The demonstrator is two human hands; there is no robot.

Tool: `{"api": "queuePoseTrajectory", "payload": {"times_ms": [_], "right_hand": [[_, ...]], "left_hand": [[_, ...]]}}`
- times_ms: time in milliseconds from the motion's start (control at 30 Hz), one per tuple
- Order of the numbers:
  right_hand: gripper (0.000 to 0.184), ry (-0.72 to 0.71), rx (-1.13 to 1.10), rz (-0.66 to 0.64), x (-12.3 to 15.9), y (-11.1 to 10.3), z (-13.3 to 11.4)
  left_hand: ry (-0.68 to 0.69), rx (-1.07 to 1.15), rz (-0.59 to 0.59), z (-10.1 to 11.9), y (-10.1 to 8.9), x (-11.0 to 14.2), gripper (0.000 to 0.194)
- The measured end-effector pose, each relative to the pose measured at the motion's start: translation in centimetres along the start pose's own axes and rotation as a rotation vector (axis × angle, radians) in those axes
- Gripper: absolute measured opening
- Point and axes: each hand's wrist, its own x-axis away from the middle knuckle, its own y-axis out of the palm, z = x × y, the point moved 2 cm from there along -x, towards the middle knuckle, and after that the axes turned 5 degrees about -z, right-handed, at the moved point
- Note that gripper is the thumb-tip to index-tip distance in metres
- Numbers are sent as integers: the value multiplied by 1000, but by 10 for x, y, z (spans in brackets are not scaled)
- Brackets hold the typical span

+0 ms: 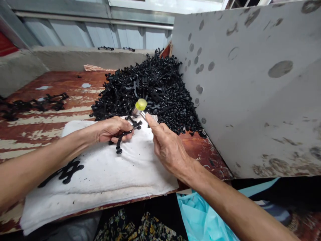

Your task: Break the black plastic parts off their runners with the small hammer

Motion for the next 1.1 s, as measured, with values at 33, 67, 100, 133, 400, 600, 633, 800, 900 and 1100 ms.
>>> {"api": "queuePoseTrajectory", "payload": {"times_ms": [33, 67, 100, 133, 400, 600, 633, 800, 900, 1100], "right_hand": [[58, 7, 13, -1, 0, 0, 1], [58, 15, 33, -36, 0, 0, 1], [58, 16, 48, -85, 0, 1, 2], [58, 9, 46, -120, 0, 0, 3], [55, 111, -27, -10, 0, -7, 23], [59, 116, -17, -93, 18, -9, 18], [57, 117, -48, -109, 22, -10, 15], [38, 259, -430, -33, 28, -18, -4], [25, 419, -730, -73, 16, -18, -14], [27, 603, -1037, -211, 2, -9, -19]], "left_hand": [[-6, -2, 6, 0, 1, 0, 22], [-14, -6, 13, 1, 1, -1, 23], [-21, -14, 20, 1, 1, -1, 23], [-25, -23, 26, 1, 2, 0, 23], [96, 24, -28, -4, -5, 21, 16], [162, -55, -4, -6, -14, 41, 14], [170, -83, -4, -7, -15, 43, 16], [249, -211, -133, -9, -1, 48, 18], [325, -305, -292, -7, 19, 47, 17], [483, -467, -340, -7, 36, 44, 16]]}}
